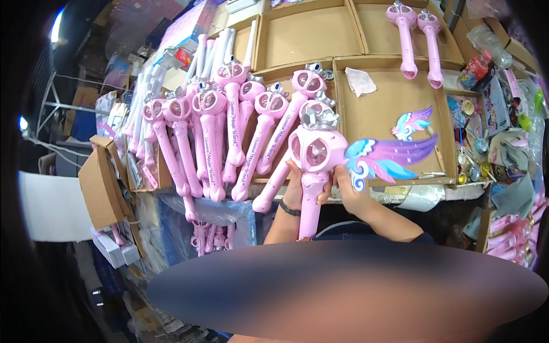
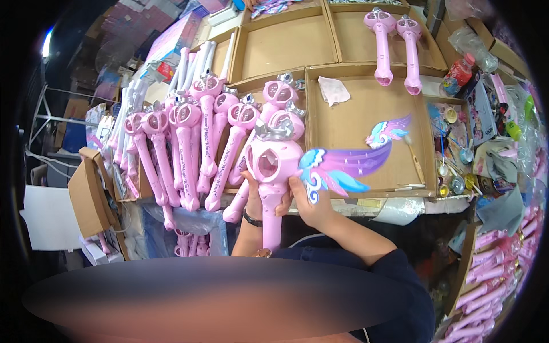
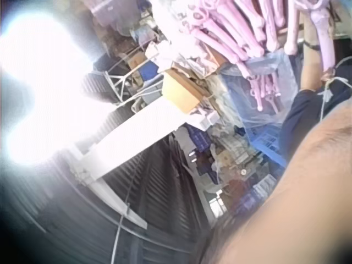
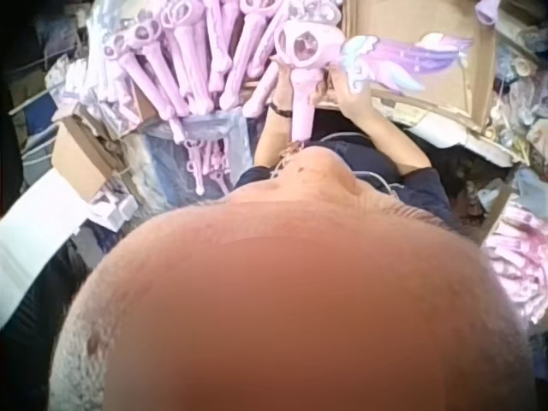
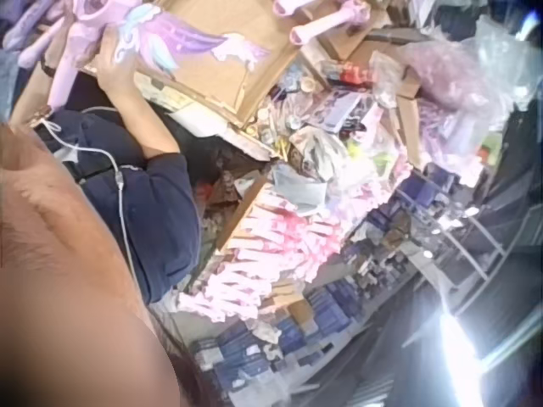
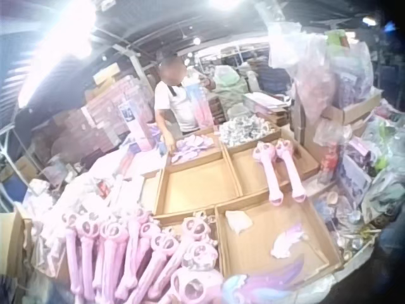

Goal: The person assembles pink toy wands by attaching a silver crown and a colorful wing sticker to each wand head. They use a small tool to adjust the crown and a brush to apply adhesive, then place the finished wands on a nearby tray.

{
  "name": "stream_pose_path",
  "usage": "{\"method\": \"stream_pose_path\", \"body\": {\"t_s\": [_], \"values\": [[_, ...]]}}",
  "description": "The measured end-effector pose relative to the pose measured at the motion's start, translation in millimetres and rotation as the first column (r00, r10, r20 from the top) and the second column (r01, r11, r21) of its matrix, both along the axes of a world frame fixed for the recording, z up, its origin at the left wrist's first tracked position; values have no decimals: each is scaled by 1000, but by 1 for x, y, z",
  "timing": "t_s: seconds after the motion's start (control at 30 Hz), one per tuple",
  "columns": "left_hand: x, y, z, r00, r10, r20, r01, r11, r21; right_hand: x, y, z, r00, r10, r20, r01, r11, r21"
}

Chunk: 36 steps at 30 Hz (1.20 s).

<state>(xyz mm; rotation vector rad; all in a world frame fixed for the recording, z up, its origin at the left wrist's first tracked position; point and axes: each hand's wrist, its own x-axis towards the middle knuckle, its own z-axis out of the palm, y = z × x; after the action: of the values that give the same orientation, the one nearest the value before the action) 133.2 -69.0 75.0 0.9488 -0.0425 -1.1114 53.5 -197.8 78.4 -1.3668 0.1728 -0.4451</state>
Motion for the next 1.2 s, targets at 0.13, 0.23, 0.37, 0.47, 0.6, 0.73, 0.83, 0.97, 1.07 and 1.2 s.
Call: {"method": "stream_pose_path", "body": {"t_s": [0.13,0.23,0.37,0.47,0.6,0.73,0.83,0.97,1.07,1.2], "values": [[22,8,23,989,-32,-146,23,998,-66,23,5,36,991,-35,-126,39,999,30],[29,30,34,937,12,-349,-83,978,-190,38,13,68,978,70,-195,-79,996,-35],[42,80,58,940,107,-325,-173,968,-181,53,28,98,714,453,-534,-286,885,367],[69,107,80,968,252,16,-252,964,82,53,66,98,865,350,-359,-331,937,116],[79,103,93,785,615,-67,-613,758,-225,37,118,96,744,420,-520,-509,860,-34],[75,108,104,872,476,-115,-475,767,-431,18,117,116,750,563,-347,-481,824,298],[75,98,120,917,382,-117,-371,703,-607,18,109,133,771,558,-307,-539,829,153],[71,71,148,927,228,298,-125,937,-327,29,63,157,975,175,-139,-199,963,-182],[40,36,165,914,131,384,-36,969,-244,30,17,176,997,30,69,-10,959,-283],[-2,-21,186,902,221,372,-180,973,-143,6,-20,187,963,6,269,88,939,-333]]}}
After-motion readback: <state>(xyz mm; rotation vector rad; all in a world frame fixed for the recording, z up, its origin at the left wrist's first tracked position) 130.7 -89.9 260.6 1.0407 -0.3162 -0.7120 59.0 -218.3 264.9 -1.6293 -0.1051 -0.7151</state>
